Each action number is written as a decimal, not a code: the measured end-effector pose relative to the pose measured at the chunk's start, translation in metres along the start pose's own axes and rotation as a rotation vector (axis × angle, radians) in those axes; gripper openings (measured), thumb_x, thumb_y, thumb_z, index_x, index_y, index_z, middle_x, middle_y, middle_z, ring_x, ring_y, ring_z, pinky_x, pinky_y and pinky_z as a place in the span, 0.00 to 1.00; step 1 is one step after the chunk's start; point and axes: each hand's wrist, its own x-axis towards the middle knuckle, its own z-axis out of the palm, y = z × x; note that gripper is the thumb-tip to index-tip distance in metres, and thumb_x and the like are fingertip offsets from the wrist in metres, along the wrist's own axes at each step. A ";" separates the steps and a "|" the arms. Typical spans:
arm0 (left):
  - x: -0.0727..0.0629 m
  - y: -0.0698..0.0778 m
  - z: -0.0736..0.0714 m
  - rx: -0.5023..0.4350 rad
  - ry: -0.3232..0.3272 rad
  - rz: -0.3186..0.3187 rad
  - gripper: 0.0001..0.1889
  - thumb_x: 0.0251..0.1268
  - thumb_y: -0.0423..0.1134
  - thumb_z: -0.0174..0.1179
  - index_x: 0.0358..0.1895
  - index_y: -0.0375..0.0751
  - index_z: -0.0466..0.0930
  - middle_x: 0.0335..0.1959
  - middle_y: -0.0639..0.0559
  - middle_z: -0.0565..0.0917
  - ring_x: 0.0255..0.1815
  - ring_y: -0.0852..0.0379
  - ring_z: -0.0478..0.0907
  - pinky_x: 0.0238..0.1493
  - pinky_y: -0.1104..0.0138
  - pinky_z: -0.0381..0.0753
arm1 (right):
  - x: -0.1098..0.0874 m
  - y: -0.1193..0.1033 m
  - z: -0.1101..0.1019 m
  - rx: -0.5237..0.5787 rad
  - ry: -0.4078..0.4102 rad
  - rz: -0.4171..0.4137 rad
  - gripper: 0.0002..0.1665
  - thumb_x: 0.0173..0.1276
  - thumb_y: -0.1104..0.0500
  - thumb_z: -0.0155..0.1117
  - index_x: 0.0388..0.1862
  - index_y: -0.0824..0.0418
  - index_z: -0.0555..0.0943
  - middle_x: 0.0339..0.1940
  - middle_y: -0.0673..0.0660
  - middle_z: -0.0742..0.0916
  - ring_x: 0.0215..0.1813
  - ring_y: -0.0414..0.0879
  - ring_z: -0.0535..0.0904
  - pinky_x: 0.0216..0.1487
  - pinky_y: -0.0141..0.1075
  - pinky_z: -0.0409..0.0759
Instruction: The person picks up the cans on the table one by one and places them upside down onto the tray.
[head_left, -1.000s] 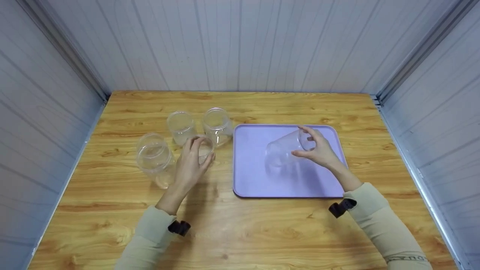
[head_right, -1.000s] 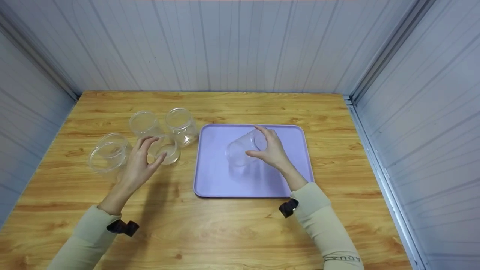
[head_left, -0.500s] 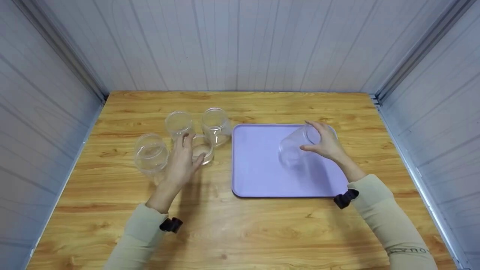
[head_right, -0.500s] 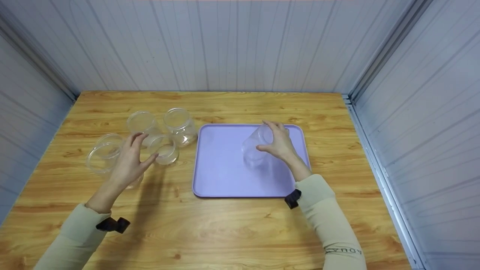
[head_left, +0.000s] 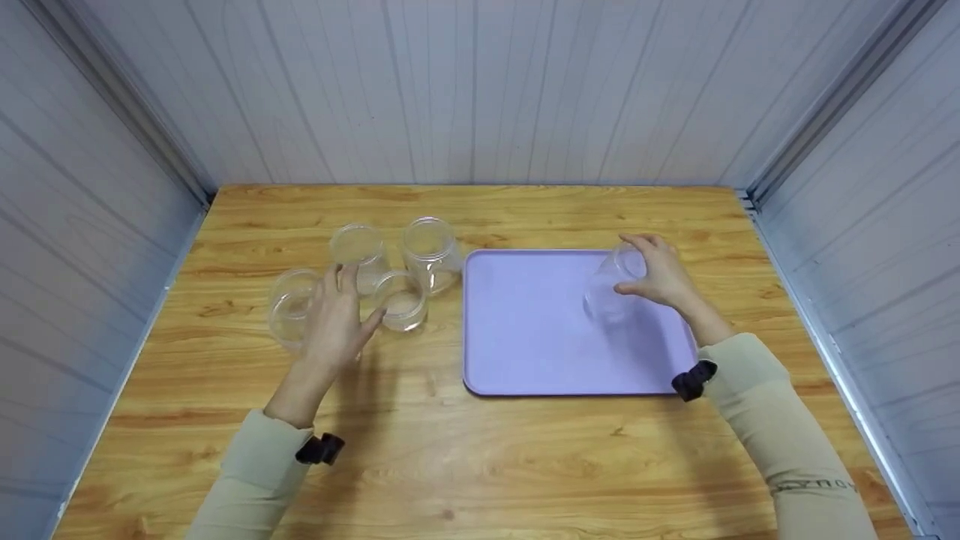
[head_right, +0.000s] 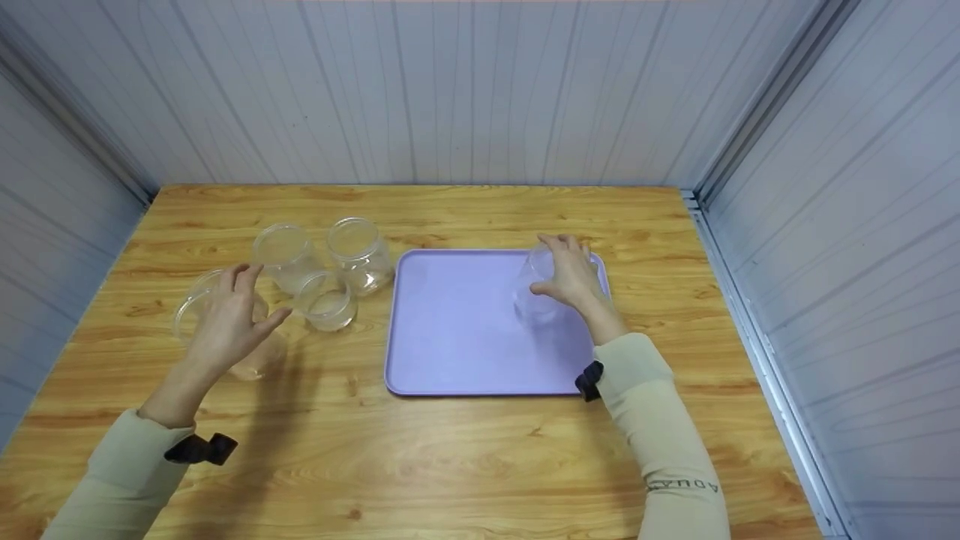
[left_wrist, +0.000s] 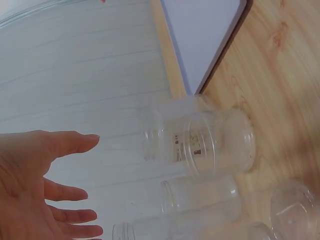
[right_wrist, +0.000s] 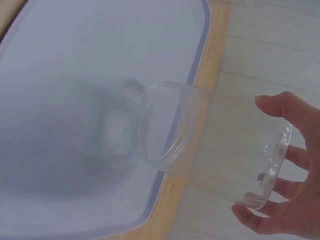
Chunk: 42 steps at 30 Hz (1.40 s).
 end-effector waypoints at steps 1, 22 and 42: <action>0.000 -0.001 -0.001 0.008 -0.008 -0.007 0.37 0.51 0.42 0.63 0.60 0.25 0.56 0.58 0.26 0.58 0.58 0.31 0.56 0.55 0.42 0.57 | 0.001 0.001 0.000 -0.004 -0.006 0.004 0.47 0.47 0.60 0.70 0.65 0.66 0.59 0.61 0.72 0.62 0.61 0.67 0.54 0.56 0.58 0.58; 0.002 -0.016 -0.022 0.223 -0.201 -0.214 0.44 0.51 0.52 0.61 0.62 0.23 0.52 0.59 0.21 0.51 0.60 0.25 0.46 0.47 0.30 0.48 | 0.021 0.023 -0.013 0.014 -0.051 0.100 0.47 0.50 0.60 0.68 0.66 0.67 0.55 0.63 0.75 0.56 0.62 0.71 0.50 0.56 0.62 0.54; 0.000 -0.030 -0.025 0.065 -0.292 -0.227 0.42 0.54 0.47 0.61 0.62 0.22 0.49 0.57 0.16 0.50 0.55 0.18 0.47 0.43 0.33 0.60 | 0.032 0.044 -0.014 -0.020 -0.050 0.189 0.48 0.50 0.60 0.68 0.67 0.65 0.55 0.65 0.74 0.53 0.63 0.71 0.46 0.59 0.61 0.50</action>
